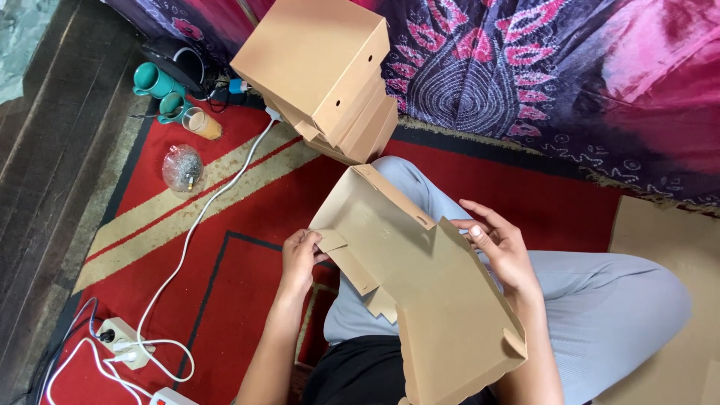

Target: Folding and assembling cardboard boxes from flat sheets.

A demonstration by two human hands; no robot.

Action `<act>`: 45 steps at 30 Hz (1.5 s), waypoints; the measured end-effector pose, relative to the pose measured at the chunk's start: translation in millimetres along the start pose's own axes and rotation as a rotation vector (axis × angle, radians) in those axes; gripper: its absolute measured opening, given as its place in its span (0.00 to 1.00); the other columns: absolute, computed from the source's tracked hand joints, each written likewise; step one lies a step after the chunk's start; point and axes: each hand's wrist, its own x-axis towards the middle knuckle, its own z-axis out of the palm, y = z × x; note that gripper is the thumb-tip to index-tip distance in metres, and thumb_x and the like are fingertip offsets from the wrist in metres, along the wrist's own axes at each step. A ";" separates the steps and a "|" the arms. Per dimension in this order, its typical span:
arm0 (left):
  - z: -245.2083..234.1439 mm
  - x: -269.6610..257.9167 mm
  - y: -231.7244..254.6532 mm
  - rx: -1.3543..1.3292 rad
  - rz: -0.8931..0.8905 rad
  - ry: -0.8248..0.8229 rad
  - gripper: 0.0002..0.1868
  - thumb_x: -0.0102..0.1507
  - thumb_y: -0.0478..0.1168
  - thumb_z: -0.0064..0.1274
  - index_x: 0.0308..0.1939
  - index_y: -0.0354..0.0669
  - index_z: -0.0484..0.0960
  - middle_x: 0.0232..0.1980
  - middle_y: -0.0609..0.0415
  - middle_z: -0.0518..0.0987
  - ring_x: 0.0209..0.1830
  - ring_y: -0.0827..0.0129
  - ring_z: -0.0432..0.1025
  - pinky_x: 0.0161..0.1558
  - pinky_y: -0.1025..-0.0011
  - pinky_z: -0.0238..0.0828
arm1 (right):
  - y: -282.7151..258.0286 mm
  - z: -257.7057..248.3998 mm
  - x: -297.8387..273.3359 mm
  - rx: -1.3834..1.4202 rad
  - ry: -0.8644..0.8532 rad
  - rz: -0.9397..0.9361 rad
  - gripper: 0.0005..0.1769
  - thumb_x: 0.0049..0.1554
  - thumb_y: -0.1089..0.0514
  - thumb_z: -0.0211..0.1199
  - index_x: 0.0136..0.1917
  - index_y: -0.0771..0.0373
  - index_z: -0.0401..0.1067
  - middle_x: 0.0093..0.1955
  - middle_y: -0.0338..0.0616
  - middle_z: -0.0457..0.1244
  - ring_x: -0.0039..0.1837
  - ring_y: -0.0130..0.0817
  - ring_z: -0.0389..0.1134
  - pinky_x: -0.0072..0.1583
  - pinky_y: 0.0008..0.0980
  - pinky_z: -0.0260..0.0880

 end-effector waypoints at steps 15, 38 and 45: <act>3.8 13.6 -37.3 -0.241 -0.092 -0.032 0.06 0.58 0.34 0.55 0.30 0.39 0.73 0.25 0.64 0.55 0.25 0.77 0.59 0.38 0.64 0.85 | -9.6 7.2 -2.5 0.462 -0.242 -0.412 0.43 0.55 0.48 0.60 0.77 0.72 0.53 0.77 0.73 0.52 0.69 0.63 0.65 0.58 0.49 0.75; -10.6 -78.6 -81.1 -0.781 -0.314 -0.097 0.06 0.69 0.32 0.46 0.39 0.30 0.71 0.33 0.52 0.67 0.37 0.67 0.71 0.59 0.69 0.77 | -72.3 59.5 -31.7 0.546 0.204 -0.133 0.40 0.58 0.38 0.45 0.77 0.58 0.57 0.71 0.48 0.62 0.71 0.40 0.63 0.73 0.42 0.60; 2.8 -111.7 -91.1 -0.712 -0.463 -0.378 0.09 0.69 0.31 0.44 0.33 0.32 0.69 0.31 0.47 0.74 0.53 0.47 0.80 0.51 0.70 0.81 | -36.0 48.8 -26.3 0.670 0.238 -0.332 0.42 0.59 0.31 0.45 0.80 0.50 0.55 0.76 0.39 0.58 0.76 0.35 0.59 0.78 0.43 0.55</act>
